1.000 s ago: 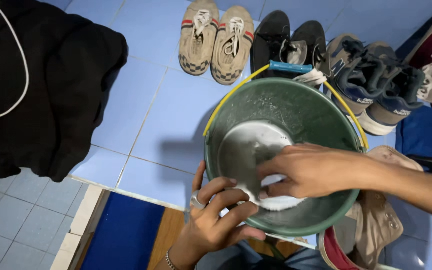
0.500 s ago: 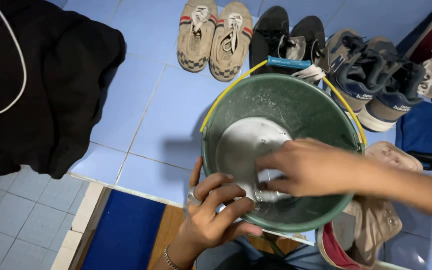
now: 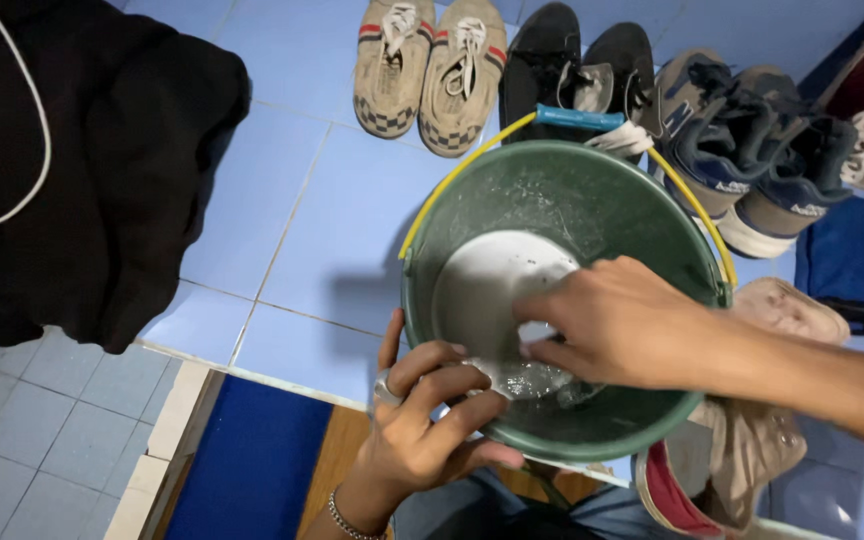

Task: The person cleans a shoe by hand using a large paintbrush to apply liquid from a bucket and a white handheld brush to scrub the interior and exterior surfaces.

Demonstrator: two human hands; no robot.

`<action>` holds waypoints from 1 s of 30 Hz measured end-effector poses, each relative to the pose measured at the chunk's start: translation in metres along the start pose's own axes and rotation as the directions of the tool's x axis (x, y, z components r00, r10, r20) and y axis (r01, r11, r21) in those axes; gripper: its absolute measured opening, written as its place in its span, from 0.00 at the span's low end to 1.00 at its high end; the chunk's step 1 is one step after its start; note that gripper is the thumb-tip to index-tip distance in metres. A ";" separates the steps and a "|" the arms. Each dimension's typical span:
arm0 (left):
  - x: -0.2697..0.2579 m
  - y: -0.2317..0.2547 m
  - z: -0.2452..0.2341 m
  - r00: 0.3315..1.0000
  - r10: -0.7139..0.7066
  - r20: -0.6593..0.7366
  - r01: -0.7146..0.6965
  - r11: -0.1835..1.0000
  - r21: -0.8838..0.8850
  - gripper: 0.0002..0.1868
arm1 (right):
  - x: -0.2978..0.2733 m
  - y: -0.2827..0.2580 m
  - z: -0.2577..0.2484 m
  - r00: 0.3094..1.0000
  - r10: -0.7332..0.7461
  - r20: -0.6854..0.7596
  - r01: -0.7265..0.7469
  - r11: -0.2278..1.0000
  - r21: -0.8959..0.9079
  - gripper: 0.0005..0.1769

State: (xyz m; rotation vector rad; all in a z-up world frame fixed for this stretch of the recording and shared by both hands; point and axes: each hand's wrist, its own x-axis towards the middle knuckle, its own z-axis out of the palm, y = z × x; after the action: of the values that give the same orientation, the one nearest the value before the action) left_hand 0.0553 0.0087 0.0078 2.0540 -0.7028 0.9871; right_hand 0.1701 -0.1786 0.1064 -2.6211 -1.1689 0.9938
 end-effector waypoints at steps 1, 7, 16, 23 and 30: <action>0.001 0.000 0.000 1.000 0.007 0.007 -0.007 1.000 0.003 0.23 | 0.000 -0.007 -0.009 0.985 0.085 0.151 -0.092 0.995 0.035 0.16; -0.002 -0.001 0.000 1.000 0.020 0.001 -0.020 1.000 0.000 0.24 | -0.003 -0.006 0.013 0.992 0.114 -0.048 -0.121 0.978 -0.169 0.11; 0.002 -0.001 0.001 1.000 0.013 0.014 -0.013 1.000 -0.013 0.24 | -0.001 0.001 0.000 0.980 0.148 0.134 -0.143 0.989 -0.046 0.15; 0.000 -0.001 0.002 1.000 0.004 -0.007 -0.004 1.000 -0.005 0.24 | 0.001 0.000 -0.010 0.948 0.128 0.292 -0.172 0.976 0.130 0.19; -0.002 -0.003 0.005 1.000 0.008 0.002 -0.008 1.000 0.000 0.24 | 0.001 0.001 0.004 0.990 0.141 0.010 -0.139 0.983 -0.124 0.13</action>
State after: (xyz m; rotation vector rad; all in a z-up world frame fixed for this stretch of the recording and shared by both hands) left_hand 0.0583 0.0070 0.0028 2.0543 -0.7121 0.9895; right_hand 0.1691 -0.1798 0.1028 -2.8312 -1.0961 1.0018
